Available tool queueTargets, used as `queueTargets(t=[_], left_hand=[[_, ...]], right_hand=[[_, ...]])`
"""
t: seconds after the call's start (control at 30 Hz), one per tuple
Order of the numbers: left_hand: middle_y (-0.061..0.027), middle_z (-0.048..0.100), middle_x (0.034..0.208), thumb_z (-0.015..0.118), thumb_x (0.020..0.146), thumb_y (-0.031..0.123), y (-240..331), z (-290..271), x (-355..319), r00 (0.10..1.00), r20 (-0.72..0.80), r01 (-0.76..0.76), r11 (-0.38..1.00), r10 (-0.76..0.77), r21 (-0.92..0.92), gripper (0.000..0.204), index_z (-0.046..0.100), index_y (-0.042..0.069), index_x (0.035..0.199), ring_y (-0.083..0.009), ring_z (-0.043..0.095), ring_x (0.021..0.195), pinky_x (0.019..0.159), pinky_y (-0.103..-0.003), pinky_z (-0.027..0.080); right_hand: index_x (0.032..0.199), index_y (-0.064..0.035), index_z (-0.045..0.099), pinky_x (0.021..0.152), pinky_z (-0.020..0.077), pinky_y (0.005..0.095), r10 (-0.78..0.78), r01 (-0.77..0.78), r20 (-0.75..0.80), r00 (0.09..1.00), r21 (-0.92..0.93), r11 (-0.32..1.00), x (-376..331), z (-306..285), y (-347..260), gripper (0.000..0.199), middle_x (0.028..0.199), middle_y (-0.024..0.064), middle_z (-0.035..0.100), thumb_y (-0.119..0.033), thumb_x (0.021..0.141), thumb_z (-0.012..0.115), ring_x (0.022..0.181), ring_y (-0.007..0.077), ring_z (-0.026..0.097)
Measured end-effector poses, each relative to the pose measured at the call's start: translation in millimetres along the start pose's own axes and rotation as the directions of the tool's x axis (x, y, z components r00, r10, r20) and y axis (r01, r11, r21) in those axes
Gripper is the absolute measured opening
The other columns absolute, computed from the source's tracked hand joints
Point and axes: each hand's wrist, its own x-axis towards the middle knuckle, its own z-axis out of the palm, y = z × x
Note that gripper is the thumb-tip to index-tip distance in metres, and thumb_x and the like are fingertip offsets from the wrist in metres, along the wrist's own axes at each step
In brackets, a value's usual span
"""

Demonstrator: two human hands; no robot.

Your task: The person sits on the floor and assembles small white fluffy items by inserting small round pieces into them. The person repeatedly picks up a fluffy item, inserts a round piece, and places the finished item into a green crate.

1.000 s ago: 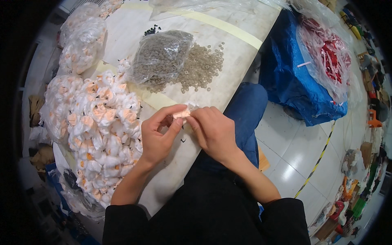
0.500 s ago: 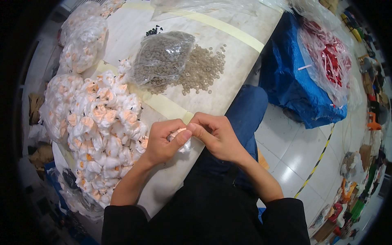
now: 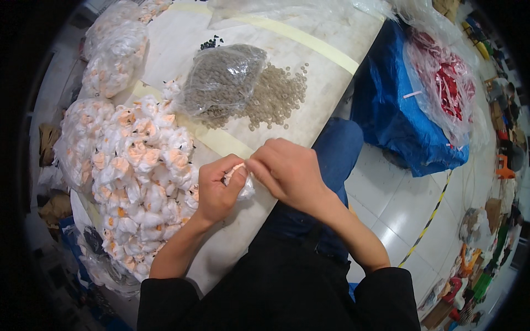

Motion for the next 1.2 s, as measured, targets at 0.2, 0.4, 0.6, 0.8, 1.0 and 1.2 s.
queueTargets(t=[0.2, 0.4, 0.6, 0.8, 1.0, 1.2], left_hand=[[-0.0045, 0.056, 0.064, 0.063, 0.096, 0.014, -5, 0, 1, 0.998, -0.043, 0.043, 0.995, -0.047, -0.087, 0.019, 0.067, -0.004, 0.089, -0.0084, 0.048, 0.061, 0.057, -0.029, 0.041], [-0.0039, 0.057, 0.065, 0.063, 0.096, 0.015, -2, 0, -1, 0.994, -0.102, 0.015, 0.995, -0.026, -0.100, 0.020, 0.068, -0.004, 0.090, -0.0075, 0.049, 0.061, 0.056, -0.028, 0.040], [0.0010, 0.055, 0.067, 0.062, 0.098, 0.017, -5, 3, -5, 0.995, -0.095, -0.005, 0.992, -0.007, -0.130, 0.022, 0.067, -0.003, 0.090, -0.0052, 0.046, 0.064, 0.057, -0.026, 0.038], [0.0039, 0.056, 0.070, 0.061, 0.100, 0.019, -9, 3, -5, 0.996, -0.084, -0.008, 0.987, -0.005, -0.158, 0.024, 0.067, -0.003, 0.091, -0.0036, 0.046, 0.066, 0.058, -0.024, 0.037], [0.0034, 0.057, 0.071, 0.060, 0.101, 0.019, -8, 4, -4, 0.996, -0.089, -0.010, 0.985, -0.005, -0.170, 0.025, 0.067, -0.002, 0.091, -0.0036, 0.046, 0.066, 0.058, -0.024, 0.037], [0.0006, 0.058, 0.070, 0.061, 0.100, 0.017, -7, 3, -4, 0.996, -0.079, 0.014, 0.982, -0.029, -0.187, 0.022, 0.067, -0.002, 0.092, -0.0049, 0.047, 0.065, 0.058, -0.026, 0.038]], right_hand=[[0.097, -0.0102, 0.072, 0.061, 0.0527, 0.0377, 0.170, -0.197, -0.167, 0.971, -0.161, 0.967, 33, 1, 46, 0.007, 0.090, 0.0078, 0.068, -0.016, 0.093, 0.073, 0.070, 0.0271, 0.069], [0.101, -0.0126, 0.072, 0.068, 0.0546, 0.0400, 0.197, -0.262, -0.203, 0.959, -0.373, 0.890, 52, -7, 69, 0.008, 0.098, 0.0055, 0.068, -0.015, 0.093, 0.072, 0.082, 0.0277, 0.072], [0.100, -0.0121, 0.074, 0.070, 0.0551, 0.0369, 0.210, -0.254, -0.152, 0.966, -0.384, 0.888, 53, -4, 77, 0.009, 0.097, 0.0053, 0.069, -0.018, 0.093, 0.074, 0.080, 0.0258, 0.071], [0.099, -0.0096, 0.073, 0.069, 0.0541, 0.0355, 0.202, -0.229, -0.108, 0.973, -0.429, 0.874, 56, -1, 82, 0.009, 0.096, 0.0067, 0.069, -0.017, 0.094, 0.074, 0.079, 0.0257, 0.071], [0.100, -0.0034, 0.068, 0.066, 0.0506, 0.0363, 0.221, -0.241, -0.150, 0.964, -0.128, 0.962, 53, -6, 70, 0.009, 0.090, 0.0107, 0.065, -0.012, 0.097, 0.069, 0.076, 0.0251, 0.066], [0.101, 0.0001, 0.066, 0.066, 0.0509, 0.0341, 0.306, -0.310, -0.177, 0.936, 0.004, 0.951, 46, -7, 61, 0.010, 0.084, 0.0130, 0.068, -0.009, 0.098, 0.067, 0.073, 0.0227, 0.065]])
